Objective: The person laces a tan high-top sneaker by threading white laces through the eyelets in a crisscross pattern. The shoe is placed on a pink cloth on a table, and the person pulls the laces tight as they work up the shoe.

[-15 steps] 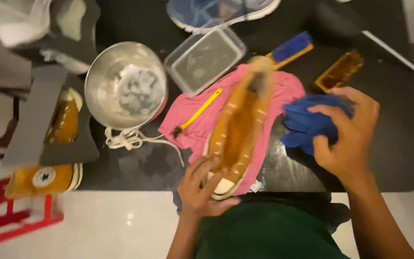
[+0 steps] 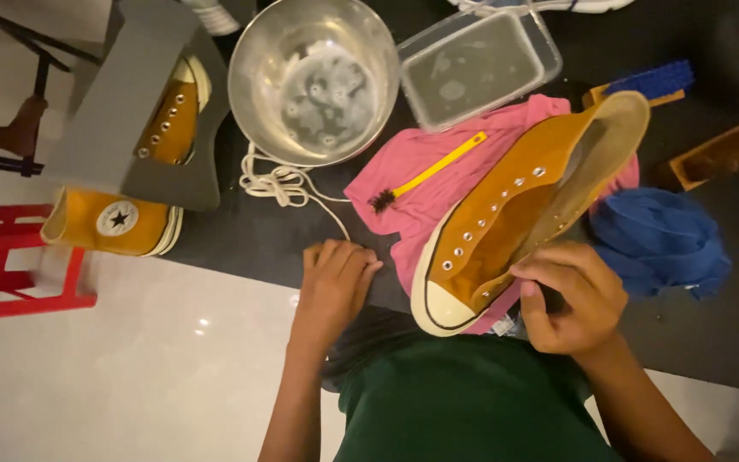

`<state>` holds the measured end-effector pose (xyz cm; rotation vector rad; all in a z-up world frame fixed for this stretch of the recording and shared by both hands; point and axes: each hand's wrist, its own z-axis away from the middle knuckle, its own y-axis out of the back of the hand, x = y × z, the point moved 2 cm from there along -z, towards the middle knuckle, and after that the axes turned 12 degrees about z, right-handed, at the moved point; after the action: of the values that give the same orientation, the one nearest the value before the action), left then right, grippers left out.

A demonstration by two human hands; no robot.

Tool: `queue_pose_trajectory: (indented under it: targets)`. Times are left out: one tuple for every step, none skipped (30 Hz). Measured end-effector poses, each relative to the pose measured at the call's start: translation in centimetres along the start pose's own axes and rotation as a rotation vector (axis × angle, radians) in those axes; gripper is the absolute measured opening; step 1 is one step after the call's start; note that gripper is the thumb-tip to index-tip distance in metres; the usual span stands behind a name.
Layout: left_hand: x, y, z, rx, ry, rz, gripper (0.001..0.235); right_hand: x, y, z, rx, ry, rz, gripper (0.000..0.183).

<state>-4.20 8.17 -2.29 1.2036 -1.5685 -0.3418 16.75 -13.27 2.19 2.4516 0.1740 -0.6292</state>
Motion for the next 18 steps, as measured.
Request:
queue_pose_trajectory:
  targets:
    - [0.0,-0.1,0.3,0.008,0.003,-0.002,0.007,-0.5,-0.4,-0.1,-0.002,0.007,-0.003,0.01]
    - [-0.1,-0.2,0.7,0.026,0.019,-0.008,0.009,-1.2,-0.7,-0.1,0.015,0.027,0.009,0.012]
    - [-0.1,-0.3,1.0,0.044,0.036,-0.013,0.011,-1.8,-0.9,-0.1,0.032,0.046,0.022,0.014]
    - [0.0,-0.1,1.2,0.047,0.038,-0.01,0.011,-2.4,-1.1,-0.2,0.028,0.048,0.023,0.014]
    - [0.1,0.0,1.4,0.048,0.097,0.016,0.012,-3.0,-1.2,-0.3,0.037,0.064,0.053,0.015]
    - [0.1,0.1,1.4,0.048,0.151,0.043,0.013,-3.5,-1.4,-0.4,0.049,0.08,0.086,0.016]
    - [0.7,0.8,1.3,0.051,0.149,0.046,0.013,-3.9,-1.4,-0.3,0.048,0.083,0.09,0.016]
    - [1.2,1.6,1.1,0.069,0.152,0.126,0.006,-4.1,-1.6,-0.3,0.042,0.08,0.114,0.016]
    - [1.8,2.4,0.9,0.086,0.155,0.205,0.013,-4.4,-1.7,-0.2,0.035,0.076,0.139,0.016]
    - [1.5,2.7,1.2,0.088,0.151,0.207,0.013,-4.9,-1.5,-0.7,0.036,0.079,0.142,0.016]
    - [1.4,3.0,1.5,0.088,0.091,0.221,0.023,-5.5,-1.5,-1.2,-0.006,0.084,0.18,0.015]
    - [1.2,3.3,1.7,0.084,0.03,0.236,0.036,-6.0,-1.3,-1.6,-0.049,0.086,0.22,0.014]
    - [1.3,3.3,1.7,0.084,0.027,0.24,0.036,-5.4,-1.2,-0.6,-0.048,0.086,0.225,0.014]
    - [1.3,3.5,1.6,0.098,0.008,0.221,0.029,-4.8,-1.2,0.3,-0.054,0.075,0.239,0.013]
    - [1.3,3.6,1.6,0.111,-0.011,0.202,0.022,-4.2,-1.1,1.2,-0.06,0.065,0.253,0.018]
    - [1.4,3.8,1.4,0.111,-0.02,0.204,0.022,-3.2,-0.8,2.2,-0.054,0.065,0.26,0.018]
    - [1.5,4.0,1.2,0.104,-0.021,0.204,0.018,-2.2,-0.4,3.2,-0.024,0.099,0.294,0.026]
    - [1.6,4.2,1.0,0.096,-0.02,0.204,0.014,-1.1,0.0,4.1,0.006,0.132,0.329,0.036]
